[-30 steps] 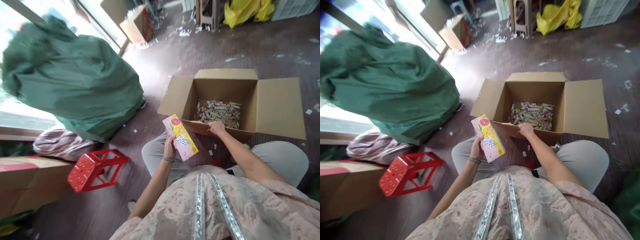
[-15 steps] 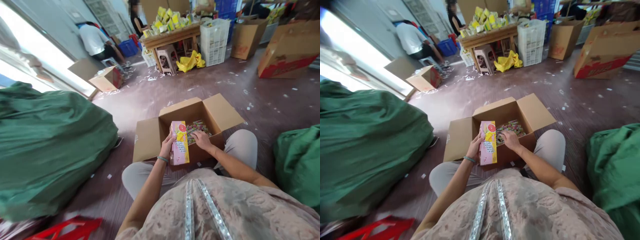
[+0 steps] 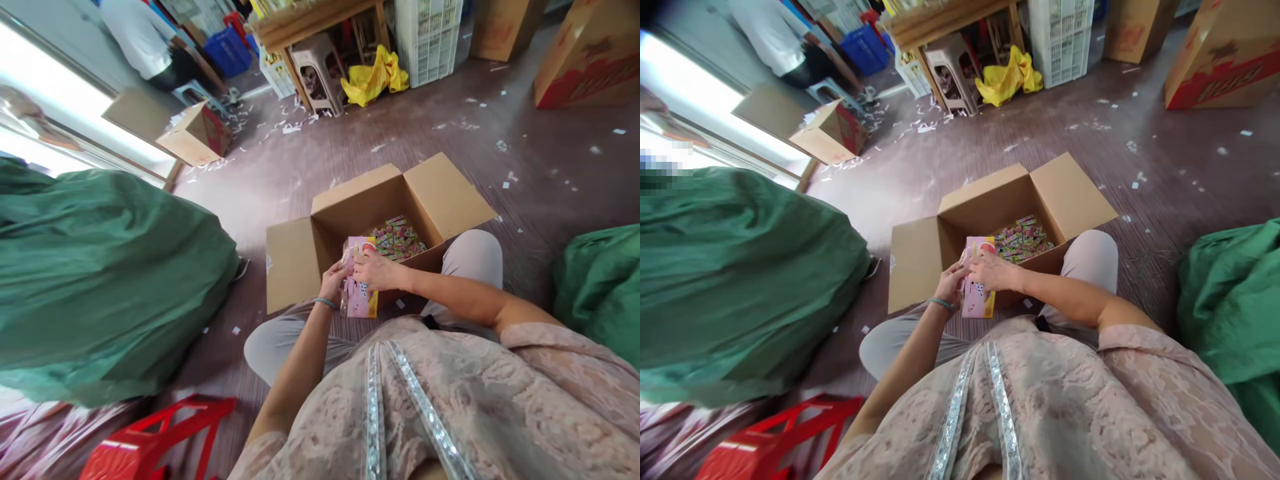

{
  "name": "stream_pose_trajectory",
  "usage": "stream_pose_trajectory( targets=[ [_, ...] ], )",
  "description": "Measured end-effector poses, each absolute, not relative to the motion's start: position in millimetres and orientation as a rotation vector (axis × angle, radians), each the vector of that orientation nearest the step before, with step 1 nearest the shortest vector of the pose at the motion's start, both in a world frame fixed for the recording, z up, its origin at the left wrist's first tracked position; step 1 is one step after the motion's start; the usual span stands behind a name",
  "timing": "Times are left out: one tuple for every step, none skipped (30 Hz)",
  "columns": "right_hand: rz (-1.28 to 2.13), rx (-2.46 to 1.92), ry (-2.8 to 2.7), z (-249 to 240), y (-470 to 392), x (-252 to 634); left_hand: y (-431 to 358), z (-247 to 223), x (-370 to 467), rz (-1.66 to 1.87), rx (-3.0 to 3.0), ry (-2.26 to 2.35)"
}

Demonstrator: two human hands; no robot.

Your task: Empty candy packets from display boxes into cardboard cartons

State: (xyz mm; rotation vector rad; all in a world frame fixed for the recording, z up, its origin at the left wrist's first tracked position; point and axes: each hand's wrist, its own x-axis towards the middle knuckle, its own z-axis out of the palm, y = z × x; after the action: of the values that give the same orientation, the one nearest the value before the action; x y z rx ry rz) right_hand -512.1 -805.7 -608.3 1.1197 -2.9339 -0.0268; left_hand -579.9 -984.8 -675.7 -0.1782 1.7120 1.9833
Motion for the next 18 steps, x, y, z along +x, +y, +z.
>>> stream_pose_trajectory(
  targets=[
    [-0.022,1.131,-2.953,-607.7,-802.7,-511.7,-984.3,-678.1,-582.4,1.978,-0.21,1.72],
    [-0.005,1.13,-2.975,-607.9,-798.9,-511.2,-984.2,-680.9,-585.7,1.971,-0.237,1.725],
    [0.023,1.122,-3.001,-608.6,-794.7,-510.8,-984.4,-683.8,-589.9,1.962,-0.264,1.732],
    [0.066,1.111,-3.025,-609.7,-790.0,-510.7,-984.8,-686.5,-594.7,1.95,-0.293,1.739],
    [0.122,1.09,-3.045,-611.1,-785.3,-510.9,-985.2,-688.7,-599.8,1.935,-0.321,1.746],
    [0.186,1.061,-3.056,-612.7,-780.8,-511.6,-985.4,-690.2,-604.9,1.916,-0.348,1.751],
    [0.252,1.027,-3.057,-614.2,-776.9,-512.6,-985.0,-690.8,-609.4,1.895,-0.367,1.751],
    [0.318,0.992,-3.048,-615.5,-773.9,-514.0,-983.9,-690.2,-613.1,1.873,-0.374,1.743],
    [0.384,0.956,-3.028,-616.3,-772.1,-515.6,-982.2,-688.5,-615.6,1.848,-0.369,1.725],
    [0.449,0.922,-2.998,-616.4,-771.5,-517.5,-980.3,-685.4,-617.0,1.818,-0.356,1.7],
    [0.519,0.899,-2.96,-615.3,-771.9,-519.7,-978.5,-680.9,-617.4,1.781,-0.339,1.671],
    [0.602,0.886,-2.916,-612.9,-772.9,-522.2,-977.4,-674.9,-617.2,1.74,-0.325,1.641],
    [0.705,0.878,-2.863,-608.9,-774.1,-525.0,-977.5,-667.6,-617.0,1.709,-0.292,1.612],
    [0.827,0.877,-2.802,-603.3,-774.9,-528.1,-979.0,-659.1,-617.4,1.698,-0.222,1.592],
    [0.966,0.875,-2.732,-596.1,-775.0,-531.5,-981.7,-649.6,-619.0,1.71,-0.114,1.587],
    [1.121,0.864,-2.649,-587.5,-774.1,-535.3,-985.3,-639.5,-622.1,1.731,0.031,1.59],
    [1.289,0.838,-2.557,-578.1,-772.2,-539.5,-989.2,-629.3,-626.9,1.756,0.192,1.594],
    [1.468,0.793,-2.459,-568.4,-769.5,-544.2,-992.7,-619.6,-633.3,1.777,0.336,1.596]
  ],
)
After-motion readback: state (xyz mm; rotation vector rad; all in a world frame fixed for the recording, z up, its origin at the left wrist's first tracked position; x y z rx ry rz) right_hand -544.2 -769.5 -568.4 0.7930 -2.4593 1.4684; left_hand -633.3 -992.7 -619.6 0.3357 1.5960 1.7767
